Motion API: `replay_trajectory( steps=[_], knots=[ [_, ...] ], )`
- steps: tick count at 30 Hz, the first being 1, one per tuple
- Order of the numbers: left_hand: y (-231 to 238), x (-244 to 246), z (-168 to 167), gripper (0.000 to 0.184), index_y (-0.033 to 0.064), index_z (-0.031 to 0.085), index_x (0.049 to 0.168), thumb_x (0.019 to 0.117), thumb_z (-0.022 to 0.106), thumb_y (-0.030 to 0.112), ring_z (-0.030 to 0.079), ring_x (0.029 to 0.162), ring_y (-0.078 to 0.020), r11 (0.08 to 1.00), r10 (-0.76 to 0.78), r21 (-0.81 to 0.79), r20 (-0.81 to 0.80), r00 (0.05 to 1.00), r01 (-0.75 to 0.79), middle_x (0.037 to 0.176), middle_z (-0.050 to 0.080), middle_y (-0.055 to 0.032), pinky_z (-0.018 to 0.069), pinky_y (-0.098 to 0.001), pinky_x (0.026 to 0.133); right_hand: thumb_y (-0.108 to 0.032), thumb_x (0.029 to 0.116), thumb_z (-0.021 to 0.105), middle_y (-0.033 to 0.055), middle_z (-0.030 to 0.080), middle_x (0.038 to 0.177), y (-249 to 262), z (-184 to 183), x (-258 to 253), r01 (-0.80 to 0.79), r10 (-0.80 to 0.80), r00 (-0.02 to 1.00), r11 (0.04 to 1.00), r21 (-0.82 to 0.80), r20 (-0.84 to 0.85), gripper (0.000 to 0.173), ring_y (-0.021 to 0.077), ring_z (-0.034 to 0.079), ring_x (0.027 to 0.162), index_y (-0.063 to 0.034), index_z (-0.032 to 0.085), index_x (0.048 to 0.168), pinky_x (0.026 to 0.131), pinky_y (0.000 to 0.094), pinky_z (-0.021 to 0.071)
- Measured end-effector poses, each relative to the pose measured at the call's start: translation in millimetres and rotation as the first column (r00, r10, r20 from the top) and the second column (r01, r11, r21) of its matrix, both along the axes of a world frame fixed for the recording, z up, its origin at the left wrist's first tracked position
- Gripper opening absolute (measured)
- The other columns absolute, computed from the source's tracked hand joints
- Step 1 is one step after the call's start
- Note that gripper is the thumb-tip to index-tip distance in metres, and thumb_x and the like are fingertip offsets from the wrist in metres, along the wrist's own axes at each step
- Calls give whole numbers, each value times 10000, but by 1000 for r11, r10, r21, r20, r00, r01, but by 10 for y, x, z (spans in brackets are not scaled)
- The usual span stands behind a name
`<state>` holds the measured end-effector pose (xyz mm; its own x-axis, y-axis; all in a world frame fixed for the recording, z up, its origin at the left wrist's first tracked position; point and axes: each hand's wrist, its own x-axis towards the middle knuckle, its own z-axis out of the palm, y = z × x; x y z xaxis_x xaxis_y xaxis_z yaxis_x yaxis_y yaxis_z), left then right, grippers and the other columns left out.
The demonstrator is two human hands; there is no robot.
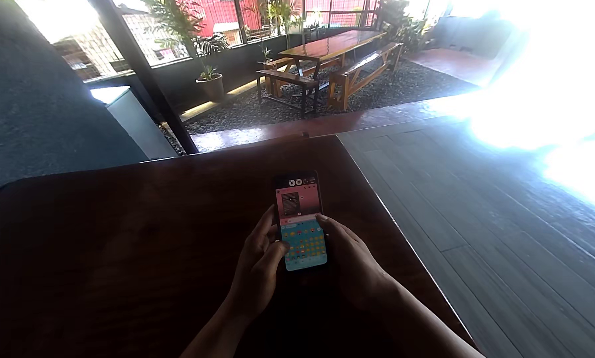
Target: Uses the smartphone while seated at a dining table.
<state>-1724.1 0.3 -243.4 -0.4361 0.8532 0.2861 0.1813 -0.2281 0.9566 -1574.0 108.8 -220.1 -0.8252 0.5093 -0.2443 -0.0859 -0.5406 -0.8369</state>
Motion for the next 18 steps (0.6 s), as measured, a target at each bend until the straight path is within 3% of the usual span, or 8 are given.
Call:
replay_trajectory(
  steps=[8,13,18],
  knots=[
    [-4,-12,31,589,144,467,1506,923,461,65,688,1109,-231,1000,-17,5,14,1000,17,1245,689,-99,597,-371,918,-96,1050,489,237,695,1120,-15,9,3,-49,50,998,999,16,-43,283,336,737,924,-40,559,1318,732,461,646],
    [-6,-4,42,629,140,450,1517,898,483,37,687,1115,-232,1000,-28,0,21,999,28,1266,683,-97,603,-368,915,43,955,526,227,682,1142,-24,12,2,-43,44,998,998,54,-34,411,338,733,934,-50,541,1354,743,474,651],
    [-11,-5,46,655,150,434,1528,887,490,26,687,1113,-236,999,-39,-2,32,999,39,1271,676,-103,604,-374,914,67,933,535,229,679,1152,-27,-1,6,-47,49,998,997,64,-39,450,335,731,949,-56,527,1366,748,463,652]
  ],
)
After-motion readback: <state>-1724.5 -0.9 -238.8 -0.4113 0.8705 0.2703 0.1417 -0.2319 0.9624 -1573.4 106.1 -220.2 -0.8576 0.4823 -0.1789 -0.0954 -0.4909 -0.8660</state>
